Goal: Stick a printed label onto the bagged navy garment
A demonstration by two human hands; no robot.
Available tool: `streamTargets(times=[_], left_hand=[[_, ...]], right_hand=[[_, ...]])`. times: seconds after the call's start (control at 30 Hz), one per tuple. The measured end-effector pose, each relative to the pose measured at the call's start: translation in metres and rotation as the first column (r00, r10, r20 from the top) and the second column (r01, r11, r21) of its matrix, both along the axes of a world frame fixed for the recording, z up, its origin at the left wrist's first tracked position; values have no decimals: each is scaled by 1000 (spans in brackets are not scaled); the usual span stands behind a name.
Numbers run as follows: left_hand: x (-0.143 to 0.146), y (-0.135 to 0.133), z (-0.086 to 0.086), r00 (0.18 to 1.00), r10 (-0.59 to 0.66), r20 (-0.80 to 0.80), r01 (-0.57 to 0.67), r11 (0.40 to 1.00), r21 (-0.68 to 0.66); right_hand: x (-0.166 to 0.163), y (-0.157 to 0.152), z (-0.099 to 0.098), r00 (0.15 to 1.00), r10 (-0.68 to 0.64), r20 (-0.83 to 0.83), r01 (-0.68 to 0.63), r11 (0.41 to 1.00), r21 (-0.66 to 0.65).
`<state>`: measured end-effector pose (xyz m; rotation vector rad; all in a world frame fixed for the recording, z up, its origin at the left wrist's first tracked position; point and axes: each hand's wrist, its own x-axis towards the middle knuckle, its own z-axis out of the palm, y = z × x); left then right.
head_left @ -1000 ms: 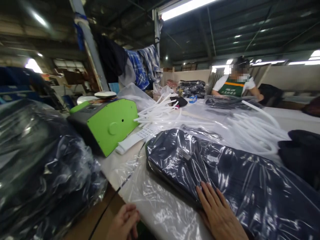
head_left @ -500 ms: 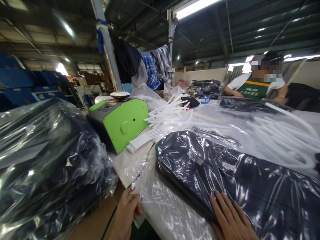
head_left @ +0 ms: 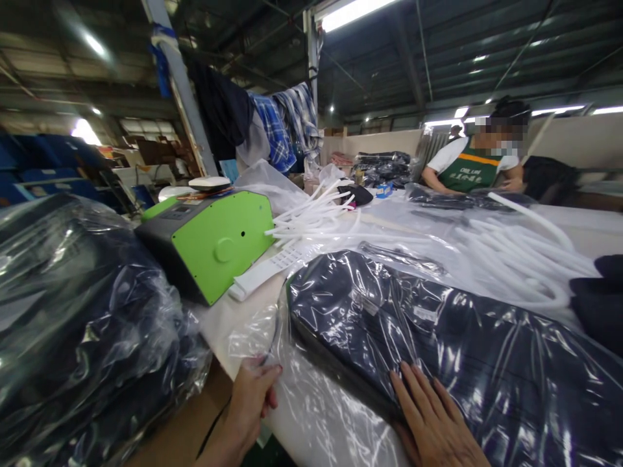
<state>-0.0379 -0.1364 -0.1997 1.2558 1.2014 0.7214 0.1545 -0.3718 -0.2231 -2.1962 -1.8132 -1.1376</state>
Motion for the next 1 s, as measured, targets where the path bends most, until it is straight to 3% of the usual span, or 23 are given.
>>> streamTargets(times=[0.13, 0.2, 0.3, 0.4, 0.47, 0.57, 0.63, 0.7, 0.77, 0.87, 0.93, 1.0], left_hand=[[2, -6, -2, 997, -10, -78, 13, 999, 42], [5, -11, 2, 985, -146, -96, 141, 988, -59], [11, -17, 8, 930, -359, -81, 330, 910, -252], [15, -22, 9, 908, -407, -101, 365, 886, -286], [15, -26, 7, 931, -358, -75, 328, 907, -263], [16, -33, 4, 980, -155, 124, 188, 928, -321], [17, -40, 4, 970, 24, 241, 94, 878, -469], [18, -48, 4, 940, 158, 304, 71, 779, -624], [15, -56, 4, 887, 192, 420, 193, 673, -714], [8, -70, 3, 752, 150, 641, 487, 530, -695], [9, -78, 4, 725, 140, 674, 531, 511, -676], [20, -86, 6, 795, 111, 597, 457, 538, -709]], right_hand=[[-1, 1, 0, 1000, -14, -9, 14, 1000, -7], [-2, 1, -1, 1000, -20, -13, 20, 1000, -13], [-2, 0, -2, 1000, -17, -11, 16, 1000, -10], [-1, 0, -3, 1000, -17, -12, 16, 1000, -17], [-1, 0, -3, 1000, -27, -15, 26, 999, -18], [-1, -1, -2, 999, -39, -24, 39, 999, -12], [-3, -2, -1, 999, -43, -33, 42, 999, -21], [-4, -2, -1, 998, -49, -40, 48, 998, -30], [-4, -2, -1, 998, -48, -40, 47, 999, -25], [-4, -2, -1, 998, -38, -42, 37, 999, -17], [-5, -1, 0, 998, -38, -46, 37, 999, -19], [-5, -1, 1, 998, -38, -46, 37, 999, -20]])
